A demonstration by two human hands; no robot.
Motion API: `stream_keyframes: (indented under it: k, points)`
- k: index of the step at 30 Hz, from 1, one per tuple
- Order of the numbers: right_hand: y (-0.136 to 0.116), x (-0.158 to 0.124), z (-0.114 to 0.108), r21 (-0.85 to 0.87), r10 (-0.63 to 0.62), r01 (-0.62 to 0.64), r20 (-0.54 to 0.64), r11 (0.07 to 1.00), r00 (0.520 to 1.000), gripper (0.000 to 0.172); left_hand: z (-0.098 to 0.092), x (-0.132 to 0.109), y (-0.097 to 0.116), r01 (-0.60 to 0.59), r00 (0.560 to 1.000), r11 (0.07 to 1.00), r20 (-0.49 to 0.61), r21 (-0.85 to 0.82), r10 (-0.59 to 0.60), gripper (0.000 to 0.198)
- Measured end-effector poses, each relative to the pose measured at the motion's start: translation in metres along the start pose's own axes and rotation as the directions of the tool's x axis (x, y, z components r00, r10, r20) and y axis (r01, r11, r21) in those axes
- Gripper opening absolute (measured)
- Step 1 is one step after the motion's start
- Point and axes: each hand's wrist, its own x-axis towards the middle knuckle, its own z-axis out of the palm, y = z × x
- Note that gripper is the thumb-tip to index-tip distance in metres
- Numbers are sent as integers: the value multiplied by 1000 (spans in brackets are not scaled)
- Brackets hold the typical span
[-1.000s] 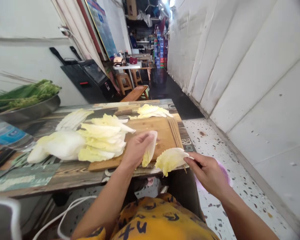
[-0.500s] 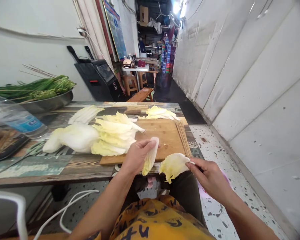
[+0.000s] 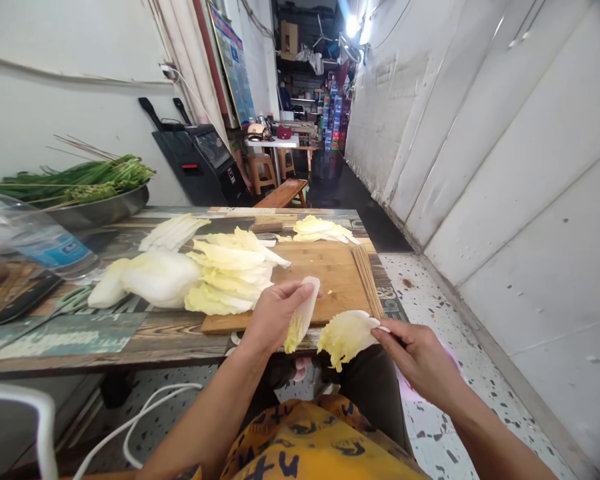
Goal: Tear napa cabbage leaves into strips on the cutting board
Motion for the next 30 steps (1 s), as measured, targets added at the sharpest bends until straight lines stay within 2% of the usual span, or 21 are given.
stream_keyframes:
  k: [6, 15, 17, 19, 21, 23, 25, 26, 28, 30]
  points:
    - [1, 0, -3, 19, 7, -7, 26, 1000, 1000, 35, -1, -1, 1, -45, 999, 998, -23, 42, 46, 35]
    - [13, 6, -16, 117, -13, -7, 170, 993, 985, 35, -3, -6, 2, -74, 997, 975, 30, 212, 69, 33]
    - [14, 8, -18, 109, -16, -4, 181, 994, 983, 36, -4, -5, 0, -112, 993, 957, 61, 268, 99, 30]
    - [14, 9, -20, 78, -19, 5, 189, 997, 982, 37, -6, -3, 0, -218, 974, 905, 134, 365, 181, 23]
    - [14, 9, -22, 21, -40, 37, 199, 999, 979, 36, -10, -1, 1, -392, 918, 783, 266, 483, 295, 18]
    - [13, 7, -23, -60, -77, 91, 209, 994, 975, 35, -13, -1, 6, -581, 814, 586, 427, 566, 394, 18]
    - [11, 4, -25, -144, -117, 149, 208, 978, 971, 32, -14, -5, 13, -701, 710, 353, 560, 619, 428, 23]
    - [9, 2, -26, -180, -135, 173, 206, 968, 969, 31, -14, -9, 17, -729, 673, 245, 605, 639, 426, 26]
    - [6, -3, -29, -226, -163, 208, 203, 952, 965, 30, -13, -16, 22, -743, 633, 80, 659, 664, 406, 27]
    - [2, -7, -33, -248, -182, 233, 212, 940, 960, 29, -12, -24, 25, -754, 607, 17, 686, 657, 400, 27]
